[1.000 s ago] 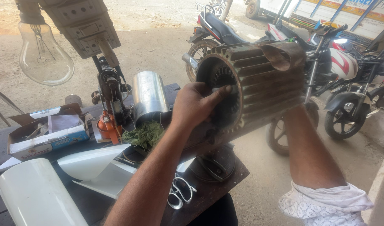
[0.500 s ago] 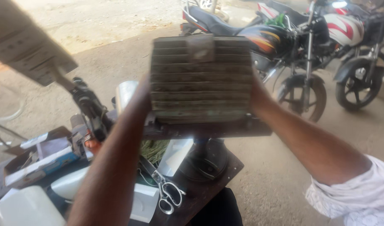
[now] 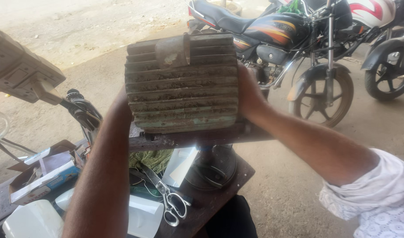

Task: The person cuts a strip from a white plastic sheet using shears, then folds and smooths the sheet by hand. They use a metal bar to press and crease the folded edges, then fold the sheet again.

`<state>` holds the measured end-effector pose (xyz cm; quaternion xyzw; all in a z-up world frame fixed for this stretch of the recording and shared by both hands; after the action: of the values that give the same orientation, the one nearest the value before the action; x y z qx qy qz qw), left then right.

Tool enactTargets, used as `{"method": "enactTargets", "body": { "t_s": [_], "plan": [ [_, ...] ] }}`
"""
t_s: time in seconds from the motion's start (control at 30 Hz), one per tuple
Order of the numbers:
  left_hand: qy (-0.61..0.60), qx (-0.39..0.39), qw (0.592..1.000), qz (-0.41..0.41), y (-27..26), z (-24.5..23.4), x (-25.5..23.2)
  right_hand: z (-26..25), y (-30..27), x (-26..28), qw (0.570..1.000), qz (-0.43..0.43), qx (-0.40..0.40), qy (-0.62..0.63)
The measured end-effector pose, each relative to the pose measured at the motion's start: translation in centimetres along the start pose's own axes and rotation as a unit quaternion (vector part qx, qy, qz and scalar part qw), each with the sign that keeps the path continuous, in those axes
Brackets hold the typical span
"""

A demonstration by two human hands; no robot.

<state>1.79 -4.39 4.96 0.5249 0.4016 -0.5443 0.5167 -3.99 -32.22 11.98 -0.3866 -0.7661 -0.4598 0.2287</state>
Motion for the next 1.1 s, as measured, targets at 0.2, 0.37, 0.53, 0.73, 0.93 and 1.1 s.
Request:
{"method": "enactTargets", "body": {
  "t_s": [0.2,0.37,0.53,0.73,0.93,1.1],
  "plan": [
    [-0.044,0.053,0.995,0.067,-0.1,1.6,-1.3,-0.8,-0.2,1.3,0.997,-0.001,-0.025,-0.071],
    [-0.167,-0.018,0.985,0.024,-3.3,0.5,0.6,-0.6,0.8,1.0,0.977,-0.036,-0.012,-0.209],
    [-0.083,-0.102,0.991,0.022,-4.6,-0.1,0.6,0.8,0.1,-1.8,0.957,0.03,0.006,-0.287],
    [-0.068,-0.137,0.986,0.065,-3.8,0.1,-0.5,0.3,-0.7,-2.8,0.987,0.127,0.008,-0.097],
    [-0.067,-0.164,0.979,0.098,-2.1,-1.2,-1.4,0.2,-3.1,-1.8,0.969,0.242,0.03,-0.034],
    [-0.064,-0.175,0.976,0.113,-0.3,-1.9,-1.8,0.8,-4.5,-2.3,0.955,0.276,0.104,0.015]
  ]
}}
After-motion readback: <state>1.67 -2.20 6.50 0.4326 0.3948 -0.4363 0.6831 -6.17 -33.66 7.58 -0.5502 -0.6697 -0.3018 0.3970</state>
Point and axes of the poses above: each hand's wrist, its own y-axis towards the middle knuckle, its own z-axis out of the palm, x = y × z, the point moved 9 cm from there along y, towards the middle knuckle, and after that the axes turned 8 degrees about -y, right-handed, at the moved point
